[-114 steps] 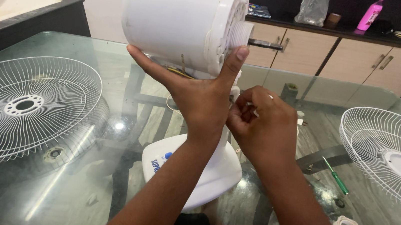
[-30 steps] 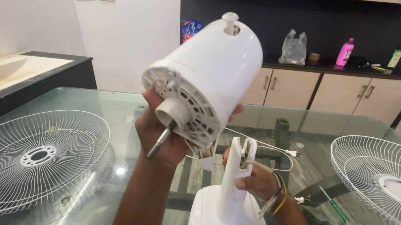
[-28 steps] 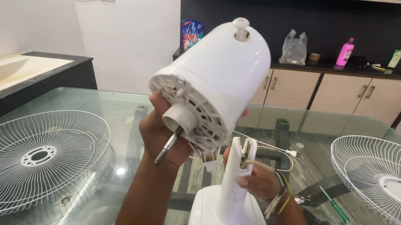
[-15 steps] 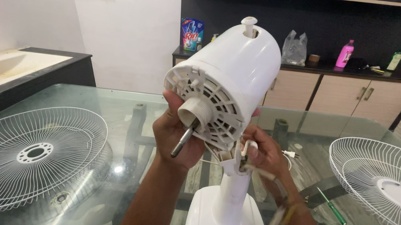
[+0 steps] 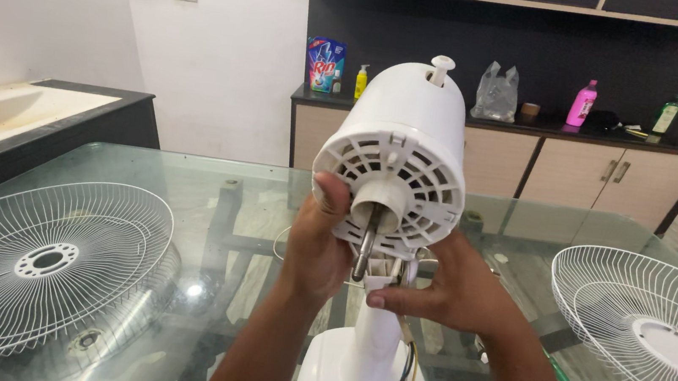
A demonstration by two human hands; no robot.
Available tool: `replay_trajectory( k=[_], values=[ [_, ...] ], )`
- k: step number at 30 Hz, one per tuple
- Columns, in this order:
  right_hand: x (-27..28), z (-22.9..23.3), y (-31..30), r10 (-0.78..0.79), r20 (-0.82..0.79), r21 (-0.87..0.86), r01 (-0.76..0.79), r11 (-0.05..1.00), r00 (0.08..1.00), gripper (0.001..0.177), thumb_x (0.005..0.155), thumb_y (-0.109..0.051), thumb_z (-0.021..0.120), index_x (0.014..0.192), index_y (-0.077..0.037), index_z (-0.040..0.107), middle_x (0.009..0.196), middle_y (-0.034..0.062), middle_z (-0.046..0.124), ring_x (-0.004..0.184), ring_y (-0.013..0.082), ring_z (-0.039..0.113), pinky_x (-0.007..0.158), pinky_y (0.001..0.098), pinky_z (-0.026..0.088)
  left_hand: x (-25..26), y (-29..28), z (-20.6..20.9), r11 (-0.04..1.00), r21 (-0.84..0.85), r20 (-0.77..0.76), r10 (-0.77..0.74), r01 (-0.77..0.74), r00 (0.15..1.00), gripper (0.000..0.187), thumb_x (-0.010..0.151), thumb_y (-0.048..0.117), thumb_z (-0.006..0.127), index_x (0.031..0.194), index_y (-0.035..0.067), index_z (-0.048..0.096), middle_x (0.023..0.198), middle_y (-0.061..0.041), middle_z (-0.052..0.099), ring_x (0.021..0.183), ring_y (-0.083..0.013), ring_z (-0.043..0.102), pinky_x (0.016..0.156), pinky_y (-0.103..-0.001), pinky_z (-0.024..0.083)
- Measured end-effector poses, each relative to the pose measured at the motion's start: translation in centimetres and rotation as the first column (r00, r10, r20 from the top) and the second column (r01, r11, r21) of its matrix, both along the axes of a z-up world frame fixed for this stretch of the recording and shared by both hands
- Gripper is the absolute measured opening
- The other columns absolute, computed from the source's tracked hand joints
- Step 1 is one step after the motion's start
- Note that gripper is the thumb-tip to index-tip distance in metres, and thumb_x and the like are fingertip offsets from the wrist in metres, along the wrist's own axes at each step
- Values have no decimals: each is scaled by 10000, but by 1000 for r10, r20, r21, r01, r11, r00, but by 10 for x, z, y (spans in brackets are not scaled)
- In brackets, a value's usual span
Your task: The person assembles a white table fan by attaching the motor housing to the stand and securing it with a screw. They repeatedly adjust the connection and rotate the motor housing to check alignment.
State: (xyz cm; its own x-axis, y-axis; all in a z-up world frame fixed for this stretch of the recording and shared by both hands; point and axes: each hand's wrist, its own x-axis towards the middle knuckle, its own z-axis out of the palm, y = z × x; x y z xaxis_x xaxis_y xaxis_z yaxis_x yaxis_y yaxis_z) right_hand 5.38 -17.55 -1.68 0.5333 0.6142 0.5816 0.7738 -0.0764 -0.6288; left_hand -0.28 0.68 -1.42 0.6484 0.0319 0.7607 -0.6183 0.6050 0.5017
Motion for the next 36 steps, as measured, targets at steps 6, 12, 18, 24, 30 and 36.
replay_trajectory(
  k=[6,12,18,24,30,36],
  values=[
    [5,1,-10,-22,347,36,10,999,938,770,655,-420,901,1281,-39,667,1277,164,701,1232,329,660,1040,442,524,4,-4,-3,990,56,-39,131,-129,991,849,962,672,509,1467,-7,446,1360,-123,596,1262,-236,589,1056,-413,499],
    [-2,12,-13,-118,416,51,106,993,902,748,616,-418,873,1240,-52,685,1163,129,731,1101,277,673,964,399,512,4,-11,3,983,21,-21,182,-182,983,933,923,737,470,1476,-13,426,1351,-130,591,1243,-234,596,1050,-408,513],
    [-19,16,-3,-117,223,21,115,993,968,725,613,-371,891,1230,-46,692,1082,127,731,1000,281,673,858,398,551,-8,-5,6,959,73,-20,275,-273,961,1013,884,780,464,1449,-60,433,1328,-150,599,1212,-241,617,993,-414,550],
    [-25,24,-10,-8,231,42,-1,999,973,745,659,-345,904,1283,-19,662,1191,143,717,1094,265,701,912,403,567,-8,-8,4,959,56,-59,280,-277,958,1050,838,815,464,1439,-47,442,1319,-140,601,1208,-229,617,993,-398,548],
    [-13,19,-11,-112,239,-33,123,992,965,738,593,-403,923,1207,-60,702,1128,125,747,1031,282,699,873,426,558,9,-11,-2,968,67,-77,246,-241,966,1018,833,798,494,1406,-43,474,1298,-142,609,1186,-239,624,976,-411,557],
    [-2,9,-10,-211,202,-98,234,967,956,795,573,-497,933,1207,-87,685,1169,143,702,1110,308,666,913,435,535,21,-11,-5,953,91,-76,298,-291,952,991,875,790,476,1391,-56,498,1282,-156,623,1157,-238,632,960,-394,559]
  ],
)
